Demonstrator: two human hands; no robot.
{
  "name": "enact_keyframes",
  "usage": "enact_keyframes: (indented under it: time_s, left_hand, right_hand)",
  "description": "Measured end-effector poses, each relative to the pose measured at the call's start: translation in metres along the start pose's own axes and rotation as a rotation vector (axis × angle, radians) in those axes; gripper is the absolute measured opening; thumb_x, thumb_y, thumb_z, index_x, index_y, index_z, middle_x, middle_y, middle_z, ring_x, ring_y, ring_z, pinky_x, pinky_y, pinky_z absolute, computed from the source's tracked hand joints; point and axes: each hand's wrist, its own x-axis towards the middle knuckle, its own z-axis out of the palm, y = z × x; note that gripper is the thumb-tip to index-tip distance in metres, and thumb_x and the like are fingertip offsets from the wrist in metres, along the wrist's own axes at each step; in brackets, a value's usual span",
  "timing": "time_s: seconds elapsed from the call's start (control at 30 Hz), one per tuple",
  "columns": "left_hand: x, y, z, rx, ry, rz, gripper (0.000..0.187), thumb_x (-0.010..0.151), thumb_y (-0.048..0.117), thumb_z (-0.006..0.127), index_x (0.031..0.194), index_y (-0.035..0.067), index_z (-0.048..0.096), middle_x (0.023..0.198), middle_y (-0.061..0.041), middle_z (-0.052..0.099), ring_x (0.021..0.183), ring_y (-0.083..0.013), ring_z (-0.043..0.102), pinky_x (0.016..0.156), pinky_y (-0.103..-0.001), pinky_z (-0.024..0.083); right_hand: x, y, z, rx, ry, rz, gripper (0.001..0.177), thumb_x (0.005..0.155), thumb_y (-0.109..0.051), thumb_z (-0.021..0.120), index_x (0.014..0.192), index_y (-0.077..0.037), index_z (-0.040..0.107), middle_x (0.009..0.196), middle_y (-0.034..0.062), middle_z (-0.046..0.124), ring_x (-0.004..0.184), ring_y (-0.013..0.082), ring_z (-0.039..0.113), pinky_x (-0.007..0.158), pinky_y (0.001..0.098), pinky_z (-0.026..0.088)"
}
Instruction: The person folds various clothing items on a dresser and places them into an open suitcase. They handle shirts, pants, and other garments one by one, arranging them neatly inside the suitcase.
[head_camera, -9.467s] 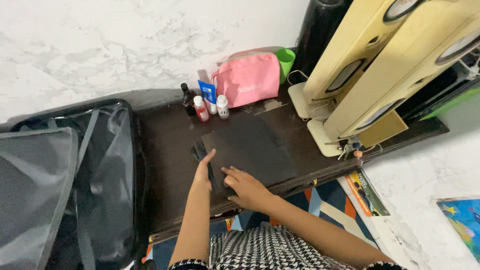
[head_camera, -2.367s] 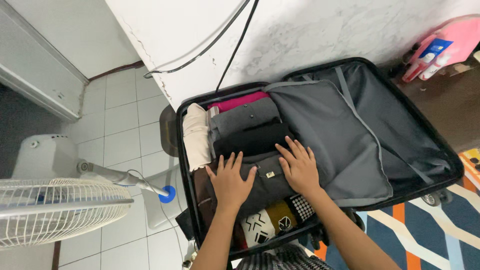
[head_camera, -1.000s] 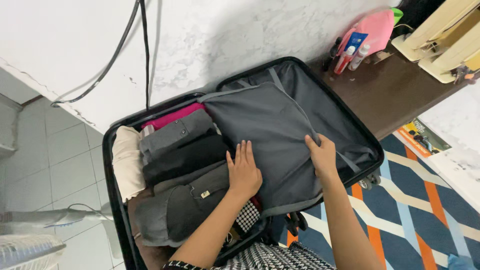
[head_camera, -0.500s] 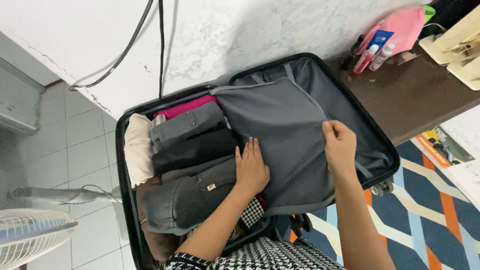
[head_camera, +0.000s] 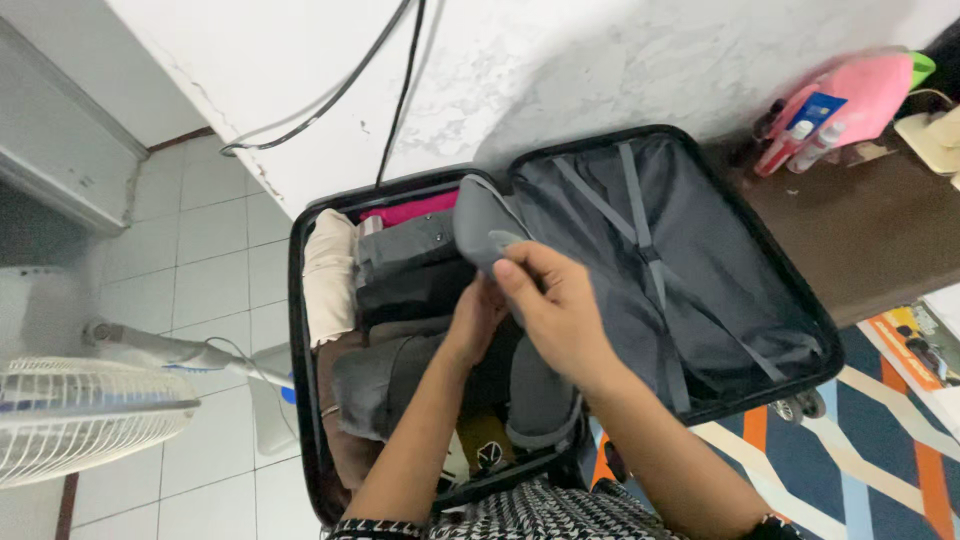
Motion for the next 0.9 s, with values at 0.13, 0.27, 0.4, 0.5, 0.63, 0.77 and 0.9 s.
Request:
enact_keyframes:
  time_s: [0.13,0.27,0.4,0.5,0.63,0.77,0.9]
  left_hand:
    - [-0.028,0.056,-0.059,-0.207,0.005,-0.060,0.072,0.101,0.063,0.037,0.139,0.006,0.056,0.132,-0.011,0.066,0.120,-0.0276,0.064,0.102,-0.043,0.049]
    - [-0.057,0.091,-0.094,-0.216,0.047,-0.053,0.065,0.114,0.064,0.048,0.134,0.003,0.056,0.112,-0.011,0.060,0.099,-0.0254,0.062,0.088,-0.041,0.050]
    - [-0.096,0.112,-0.122,-0.123,0.206,-0.159,0.063,0.095,0.058,0.053,0.134,0.011,0.063,0.100,-0.006,0.069,0.085,-0.0200,0.066,0.079,-0.035,0.056]
    - [-0.127,0.114,-0.143,-0.100,0.249,-0.186,0.061,0.092,0.049,0.064,0.126,-0.002,0.066,0.098,-0.010,0.074,0.081,-0.0206,0.069,0.075,-0.034,0.056]
    - [-0.138,0.105,-0.148,0.203,0.315,-0.190,0.050,0.086,0.029,0.080,0.122,-0.003,0.068,0.095,-0.012,0.074,0.080,-0.0212,0.069,0.071,-0.035,0.055]
    - [-0.134,0.099,-0.143,0.569,0.436,-0.237,0.049,0.078,0.025,0.080,0.122,0.006,0.071,0.089,-0.010,0.073,0.077,-0.0199,0.067,0.063,-0.035,0.051]
    - [-0.121,0.092,-0.152,0.433,0.453,-0.121,0.040,0.089,0.031,0.075,0.113,0.000,0.070,0.084,-0.010,0.068,0.073,-0.0197,0.062,0.061,-0.036,0.049]
  right_hand:
    - [-0.005,0.018,0.059,0.097,-0.161,0.042,0.017,0.105,-0.014,0.062,0.106,0.002,0.068,0.088,-0.0017,0.064,0.080,0.0047,0.056,0.070,0.0235,0.047]
    - [-0.015,0.037,0.109,-0.115,-0.203,0.034,0.023,0.098,-0.014,0.065,0.117,-0.001,0.065,0.092,0.0052,0.069,0.078,0.0110,0.062,0.071,0.0276,0.051]
    - [-0.018,0.063,0.142,-0.204,-0.295,0.002,0.037,0.090,-0.012,0.072,0.124,-0.001,0.063,0.098,0.0105,0.071,0.080,0.0150,0.065,0.073,0.0300,0.053]
    - [-0.028,0.089,0.165,-0.167,-0.409,0.138,0.042,0.084,-0.012,0.074,0.124,-0.003,0.065,0.095,0.0110,0.072,0.078,0.0193,0.067,0.072,0.0321,0.055]
    - [-0.052,0.116,0.183,-0.399,-0.489,0.008,0.041,0.075,-0.010,0.084,0.109,0.003,0.065,0.098,0.0174,0.068,0.086,0.0307,0.067,0.075,0.0386,0.054]
    - [-0.059,0.126,0.185,-0.506,-0.510,-0.034,0.047,0.068,-0.004,0.086,0.109,0.004,0.065,0.106,0.0202,0.067,0.096,0.0342,0.063,0.079,0.0414,0.053]
    - [-0.051,0.117,0.178,-0.323,-0.549,0.345,0.044,0.076,-0.005,0.082,0.117,0.004,0.068,0.101,0.0160,0.075,0.087,0.0206,0.069,0.081,0.0332,0.057]
